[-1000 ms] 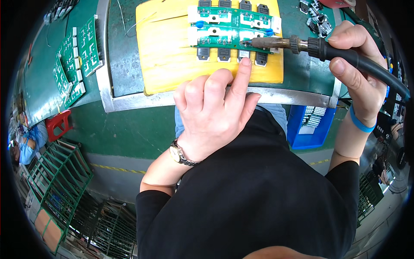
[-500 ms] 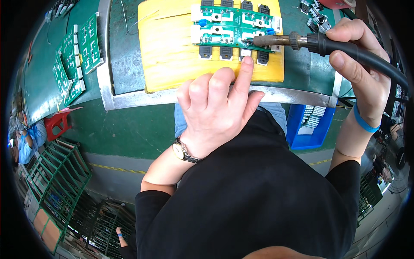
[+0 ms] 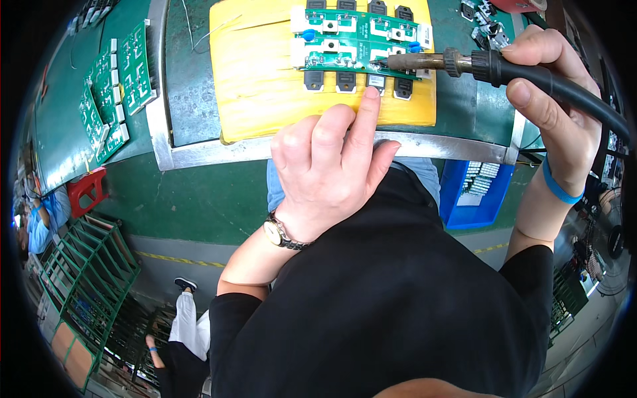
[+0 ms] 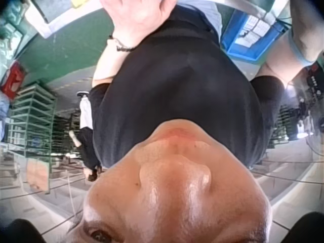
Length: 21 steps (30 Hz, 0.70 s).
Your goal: The person solders electronic components onto circuit boards using a soldering iron and solder wire.
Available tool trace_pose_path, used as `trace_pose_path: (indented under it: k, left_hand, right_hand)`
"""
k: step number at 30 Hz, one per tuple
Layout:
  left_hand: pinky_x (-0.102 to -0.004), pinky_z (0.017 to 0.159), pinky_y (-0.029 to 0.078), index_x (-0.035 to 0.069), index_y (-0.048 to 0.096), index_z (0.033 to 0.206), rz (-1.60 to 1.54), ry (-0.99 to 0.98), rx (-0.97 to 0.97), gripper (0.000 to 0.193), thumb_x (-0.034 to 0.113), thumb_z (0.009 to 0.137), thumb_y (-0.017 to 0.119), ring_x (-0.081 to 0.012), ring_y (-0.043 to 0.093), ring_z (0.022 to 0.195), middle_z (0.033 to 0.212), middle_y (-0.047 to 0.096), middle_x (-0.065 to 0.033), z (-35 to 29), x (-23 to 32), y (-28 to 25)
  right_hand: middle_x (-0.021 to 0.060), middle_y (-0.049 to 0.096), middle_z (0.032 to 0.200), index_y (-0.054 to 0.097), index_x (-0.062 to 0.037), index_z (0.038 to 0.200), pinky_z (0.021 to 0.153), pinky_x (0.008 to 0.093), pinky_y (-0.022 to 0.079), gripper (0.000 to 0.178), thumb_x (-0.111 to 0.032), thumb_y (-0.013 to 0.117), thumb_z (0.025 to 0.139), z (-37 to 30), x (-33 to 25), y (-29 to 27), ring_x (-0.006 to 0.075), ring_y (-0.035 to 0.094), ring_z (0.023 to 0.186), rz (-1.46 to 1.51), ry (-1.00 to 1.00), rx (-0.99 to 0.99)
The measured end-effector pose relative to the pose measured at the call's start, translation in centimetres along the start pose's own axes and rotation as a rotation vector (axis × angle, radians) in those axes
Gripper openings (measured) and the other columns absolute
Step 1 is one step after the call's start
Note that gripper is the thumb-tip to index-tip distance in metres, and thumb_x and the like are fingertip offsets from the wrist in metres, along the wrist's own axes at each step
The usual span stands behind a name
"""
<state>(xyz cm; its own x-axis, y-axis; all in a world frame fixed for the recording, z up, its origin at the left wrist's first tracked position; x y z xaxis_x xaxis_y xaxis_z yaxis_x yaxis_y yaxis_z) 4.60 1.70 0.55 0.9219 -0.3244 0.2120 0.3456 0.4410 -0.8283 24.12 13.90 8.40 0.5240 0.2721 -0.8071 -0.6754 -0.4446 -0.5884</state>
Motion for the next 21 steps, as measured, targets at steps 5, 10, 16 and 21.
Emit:
trace_pose_path:
  k: [5, 10, 16, 21]
  left_hand:
    - [-0.0326, 0.078, 0.036, 0.007, 0.069, 0.116, 0.021, 0.012, 0.008, 0.046, 0.041, 0.085, 0.067, -0.0217, 0.042, 0.090, 0.098, 0.051, -0.0039, -0.1, 0.1, 0.1]
    - [-0.0330, 0.078, 0.036, 0.008, 0.068, 0.118, 0.004, 0.000, 0.017, 0.046, 0.040, 0.085, 0.067, -0.0213, 0.042, 0.088, 0.098, 0.050, -0.0032, -0.1, 0.1, 0.1]
    - [-0.0332, 0.078, 0.035, 0.008, 0.068, 0.118, -0.006, -0.003, 0.020, 0.047, 0.039, 0.084, 0.068, -0.0211, 0.042, 0.087, 0.098, 0.050, -0.0028, -0.2, 0.0, 0.1]
    - [-0.0332, 0.078, 0.035, 0.008, 0.068, 0.118, -0.005, -0.004, 0.016, 0.047, 0.039, 0.083, 0.069, -0.0211, 0.041, 0.088, 0.097, 0.050, -0.0028, -0.2, 0.1, 0.2]
  right_hand:
    - [0.0077, 0.051, 0.091, 0.061, 0.0004, 0.103, 0.074, 0.0232, 0.035, 0.033, -0.022, 0.071, 0.081, -0.5, -0.1, -0.6, 0.0135, 0.048, 0.084, 0.055, -0.113, 0.067]
    - [0.0082, 0.050, 0.090, 0.061, 0.0008, 0.104, 0.075, 0.0247, 0.034, 0.032, -0.021, 0.070, 0.082, -1.2, 0.2, -1.2, 0.0147, 0.046, 0.083, -0.046, -0.142, 0.035]
    - [0.0068, 0.051, 0.087, 0.062, 0.0016, 0.103, 0.070, 0.0240, 0.034, 0.030, -0.016, 0.071, 0.081, -1.8, -0.1, -0.2, 0.0135, 0.046, 0.078, -0.024, -0.109, 0.057]
    - [0.0063, 0.052, 0.085, 0.063, 0.0027, 0.100, 0.070, 0.0236, 0.034, 0.029, -0.015, 0.073, 0.079, -1.9, -0.2, 0.2, 0.0136, 0.047, 0.079, 0.036, -0.111, 0.125]
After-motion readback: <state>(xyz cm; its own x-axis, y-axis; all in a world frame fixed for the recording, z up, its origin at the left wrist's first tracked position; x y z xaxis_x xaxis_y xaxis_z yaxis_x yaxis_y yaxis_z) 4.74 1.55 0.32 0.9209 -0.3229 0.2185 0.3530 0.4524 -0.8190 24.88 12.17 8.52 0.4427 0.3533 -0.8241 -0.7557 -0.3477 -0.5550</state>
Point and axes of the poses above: each hand's wrist, its own z-axis towards the middle knuckle, its own y-axis out of the palm, x = y × z, the point moved 5 cm from there along z, towards the middle knuckle
